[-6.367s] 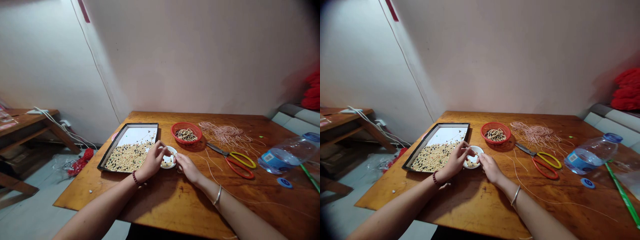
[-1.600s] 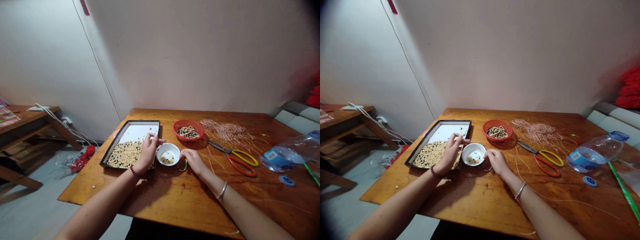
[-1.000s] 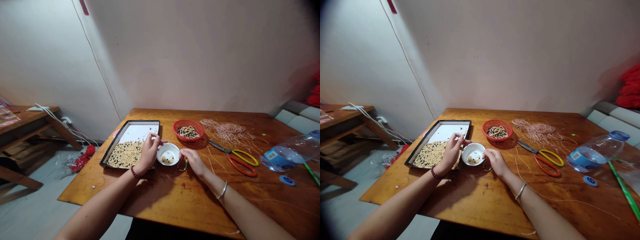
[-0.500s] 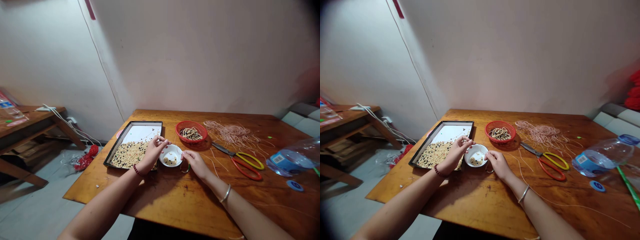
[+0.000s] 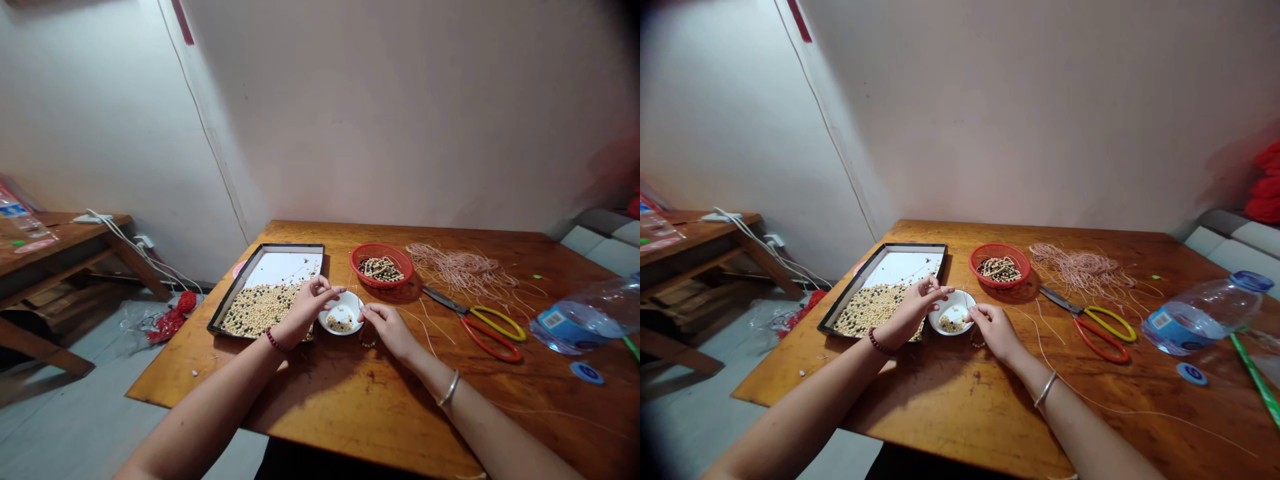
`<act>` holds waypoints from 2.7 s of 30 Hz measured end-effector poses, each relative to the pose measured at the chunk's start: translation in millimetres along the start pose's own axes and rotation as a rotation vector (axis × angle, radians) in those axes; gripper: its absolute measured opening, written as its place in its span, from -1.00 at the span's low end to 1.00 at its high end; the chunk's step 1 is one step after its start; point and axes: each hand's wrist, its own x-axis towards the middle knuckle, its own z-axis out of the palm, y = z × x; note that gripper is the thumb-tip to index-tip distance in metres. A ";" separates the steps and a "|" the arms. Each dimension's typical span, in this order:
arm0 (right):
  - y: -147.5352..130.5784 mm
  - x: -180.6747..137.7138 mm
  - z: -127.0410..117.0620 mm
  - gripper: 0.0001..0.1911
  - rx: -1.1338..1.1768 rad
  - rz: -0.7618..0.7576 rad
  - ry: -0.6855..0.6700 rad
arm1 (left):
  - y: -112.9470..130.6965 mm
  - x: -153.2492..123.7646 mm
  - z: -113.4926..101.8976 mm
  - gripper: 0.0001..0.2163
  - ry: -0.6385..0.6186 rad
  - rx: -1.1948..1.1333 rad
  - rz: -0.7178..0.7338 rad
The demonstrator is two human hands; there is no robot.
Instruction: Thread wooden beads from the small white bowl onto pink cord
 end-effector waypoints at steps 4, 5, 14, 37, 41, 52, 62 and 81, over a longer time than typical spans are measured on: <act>0.8 -0.6 -0.4 -0.63 -0.027 -0.011 0.010 | 0.6 -0.6 0.5 -0.67 -0.011 -0.048 -0.035; 1.4 -0.5 -0.4 -0.63 -0.036 -0.012 0.012 | 1.0 -0.8 0.8 -0.67 -0.009 -0.055 -0.046; 2.2 1.5 -2.8 -0.60 0.037 -0.109 0.107 | 3.9 -2.6 2.3 -0.67 -0.054 -0.029 -0.045; -7.4 -3.0 -3.3 -0.71 0.033 -0.124 0.142 | -5.5 -9.1 6.1 -0.76 -0.332 0.438 0.275; -5.7 -2.8 -2.8 -0.72 0.004 -0.126 0.142 | -6.0 -9.5 6.4 -0.76 -0.328 0.438 0.280; -10.3 -1.9 -2.0 -0.74 0.014 -0.133 0.190 | -10.4 -9.5 6.7 -0.75 -0.359 0.308 0.246; -9.6 -2.4 -1.5 -0.75 0.033 -0.127 0.162 | -8.0 -9.9 7.4 -0.77 -0.342 0.364 0.265; -7.7 -6.2 2.4 -0.71 0.107 -0.078 0.032 | -2.0 -16.9 8.4 -0.67 -0.298 0.626 0.261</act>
